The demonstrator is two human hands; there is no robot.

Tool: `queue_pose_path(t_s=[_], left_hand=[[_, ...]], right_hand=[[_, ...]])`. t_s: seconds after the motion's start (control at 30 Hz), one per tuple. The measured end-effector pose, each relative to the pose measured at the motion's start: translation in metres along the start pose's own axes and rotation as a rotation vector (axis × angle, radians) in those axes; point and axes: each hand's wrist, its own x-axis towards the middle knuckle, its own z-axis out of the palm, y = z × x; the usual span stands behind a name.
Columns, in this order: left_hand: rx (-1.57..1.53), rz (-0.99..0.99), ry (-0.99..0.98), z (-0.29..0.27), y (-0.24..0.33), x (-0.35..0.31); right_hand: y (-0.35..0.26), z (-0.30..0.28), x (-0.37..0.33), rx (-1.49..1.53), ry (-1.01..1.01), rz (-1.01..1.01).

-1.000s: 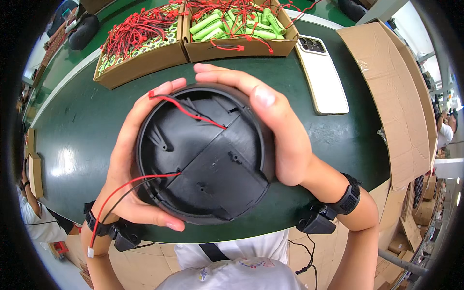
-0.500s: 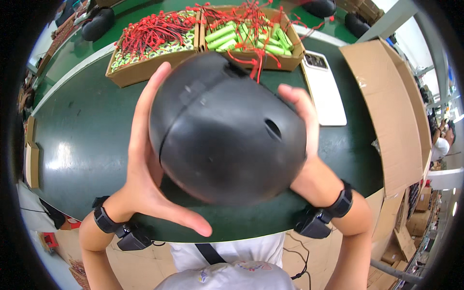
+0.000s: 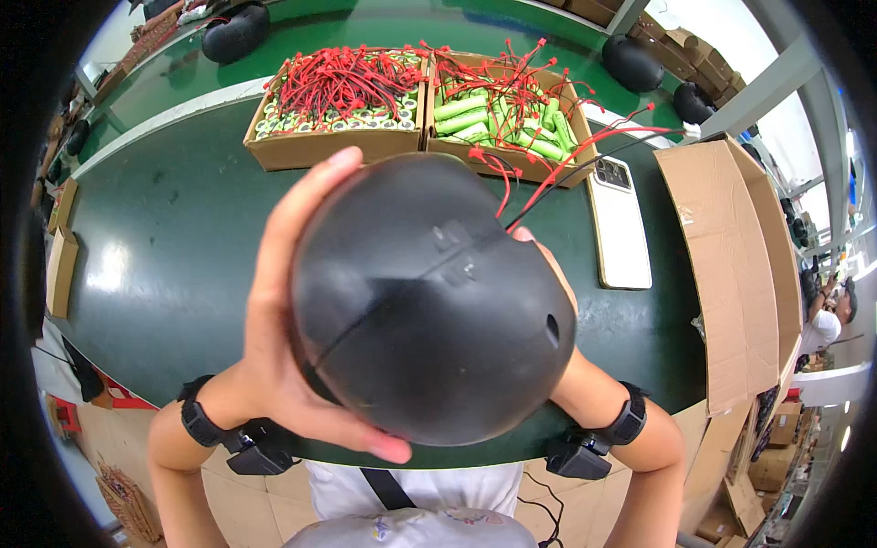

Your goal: Assembling a black circular electronic housing by connecting wires and fitting plastic components together on an assembly line.

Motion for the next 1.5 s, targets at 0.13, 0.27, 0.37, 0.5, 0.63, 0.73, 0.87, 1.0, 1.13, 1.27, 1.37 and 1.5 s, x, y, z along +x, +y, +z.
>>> queue_pose_path(t_s=[0.13, 0.27, 0.37, 0.5, 0.63, 0.73, 0.87, 1.0, 1.13, 1.27, 1.37, 1.5], left_hand=[[-0.019, -0.071, 0.023, -0.020, -0.005, -0.001], [-0.041, -0.130, -0.096, -0.025, -0.020, 0.005], [-0.054, -0.115, -0.101, -0.025, -0.017, 0.006], [-0.044, -0.086, -0.151, -0.023, -0.010, 0.012], [0.042, 0.012, -0.215, -0.028, 0.008, 0.017], [0.065, 0.055, -0.233, -0.031, 0.018, 0.018], [-0.025, 0.006, -0.240, -0.026, -0.015, 0.018], [0.001, -0.041, -0.256, -0.025, -0.011, 0.013], [0.035, 0.001, -0.099, -0.017, -0.003, 0.012], [0.205, 0.088, -0.078, -0.002, 0.008, 0.015], [0.227, 0.122, -0.069, -0.005, 0.005, 0.015], [0.249, 0.140, -0.061, -0.004, 0.012, 0.010]], right_hand=[[-0.006, 0.040, 0.003, -1.392, 0.141, -1.092], [-0.021, 0.034, -0.024, -1.753, -0.221, -1.705], [-0.005, 0.063, -0.023, -2.223, -0.285, -1.481], [-0.004, 0.069, -0.012, -1.987, -0.368, -1.012], [0.001, 0.085, -0.021, -2.092, -0.465, -0.861], [0.006, 0.081, -0.018, -2.058, -0.497, -0.920], [-0.006, 0.075, -0.010, -2.086, -0.433, -0.950], [-0.003, 0.072, -0.008, -2.080, -0.458, -0.997], [-0.003, 0.074, -0.012, -2.114, -0.430, -1.022], [-0.003, 0.071, -0.011, -2.125, -0.416, -1.075], [-0.002, 0.067, -0.007, -2.073, -0.492, -1.131], [0.005, 0.073, -0.015, -2.152, -0.459, -1.114]])
